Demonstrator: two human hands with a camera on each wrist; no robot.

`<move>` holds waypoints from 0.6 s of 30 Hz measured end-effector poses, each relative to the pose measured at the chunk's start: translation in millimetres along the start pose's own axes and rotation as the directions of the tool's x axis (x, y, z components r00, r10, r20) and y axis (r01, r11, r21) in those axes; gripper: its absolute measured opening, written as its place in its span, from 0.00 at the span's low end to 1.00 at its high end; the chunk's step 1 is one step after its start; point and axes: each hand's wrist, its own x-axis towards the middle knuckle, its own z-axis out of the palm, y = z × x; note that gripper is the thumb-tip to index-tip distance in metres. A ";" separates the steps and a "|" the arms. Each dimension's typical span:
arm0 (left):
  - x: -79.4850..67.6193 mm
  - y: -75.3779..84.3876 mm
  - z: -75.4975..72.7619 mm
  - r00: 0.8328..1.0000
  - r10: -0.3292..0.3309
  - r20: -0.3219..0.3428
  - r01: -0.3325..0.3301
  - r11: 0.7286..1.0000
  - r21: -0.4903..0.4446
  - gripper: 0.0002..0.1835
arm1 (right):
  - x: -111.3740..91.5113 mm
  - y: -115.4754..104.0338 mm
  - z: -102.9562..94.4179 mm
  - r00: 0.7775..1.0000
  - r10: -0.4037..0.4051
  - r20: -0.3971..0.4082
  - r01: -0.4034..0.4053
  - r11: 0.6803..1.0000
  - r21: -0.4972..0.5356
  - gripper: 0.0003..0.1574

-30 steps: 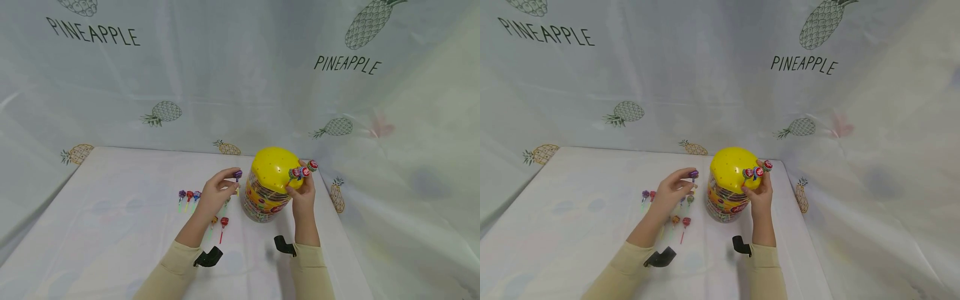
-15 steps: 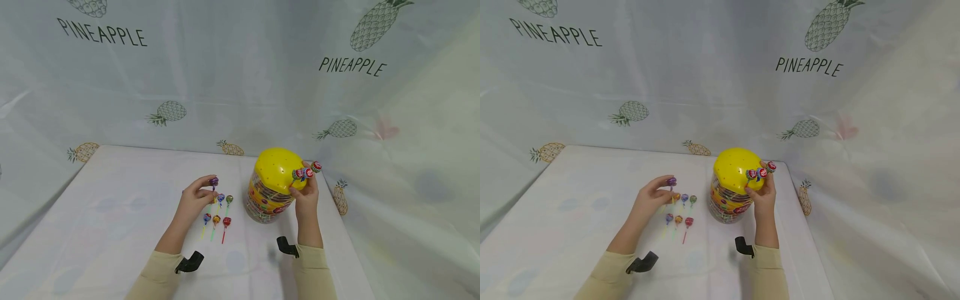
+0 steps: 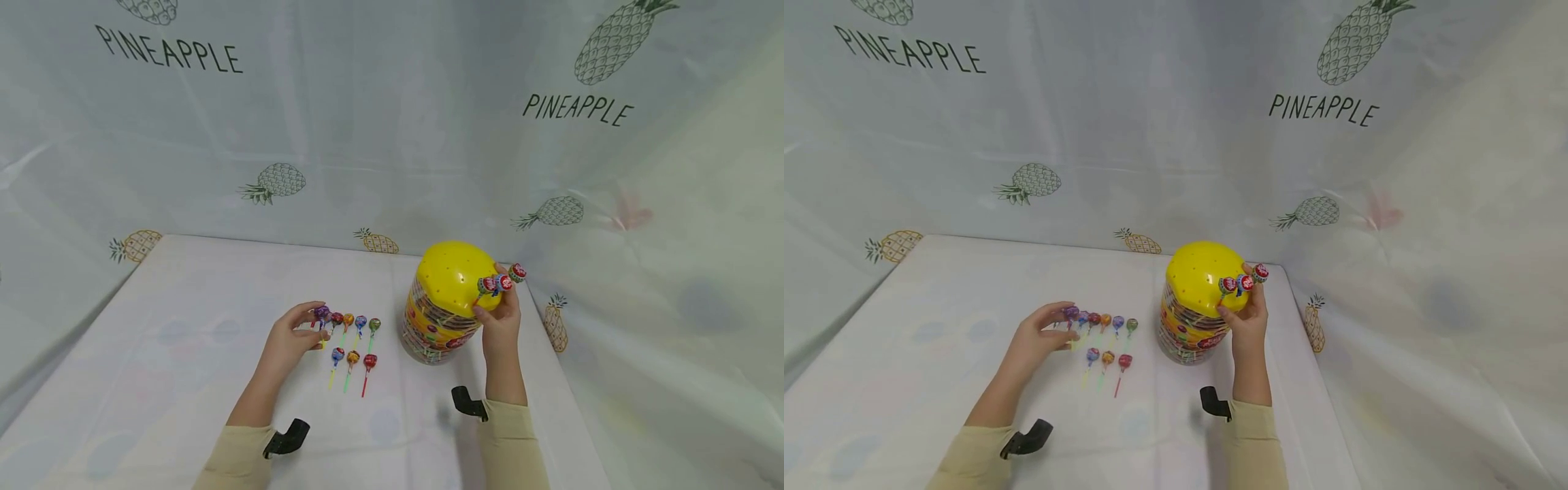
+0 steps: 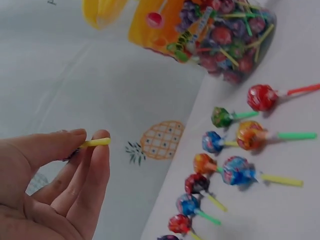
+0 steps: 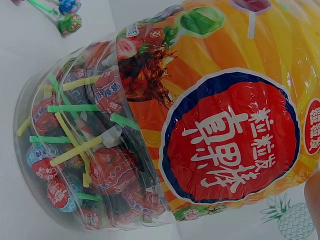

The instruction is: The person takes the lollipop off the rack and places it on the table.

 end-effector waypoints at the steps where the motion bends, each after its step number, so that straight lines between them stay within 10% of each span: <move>1: -0.2 -2.6 -0.8 1.000 -0.014 -0.005 0.014 1.000 0.004 0.32 | 0.1 0.0 0.2 1.000 0.000 -0.002 0.000 1.000 0.006 0.39; 18: 1.0 -53.9 -0.5 0.996 -0.092 -0.003 0.089 0.954 0.288 0.29 | 0.4 -0.8 0.8 1.000 0.006 -0.006 -0.006 1.000 0.005 0.38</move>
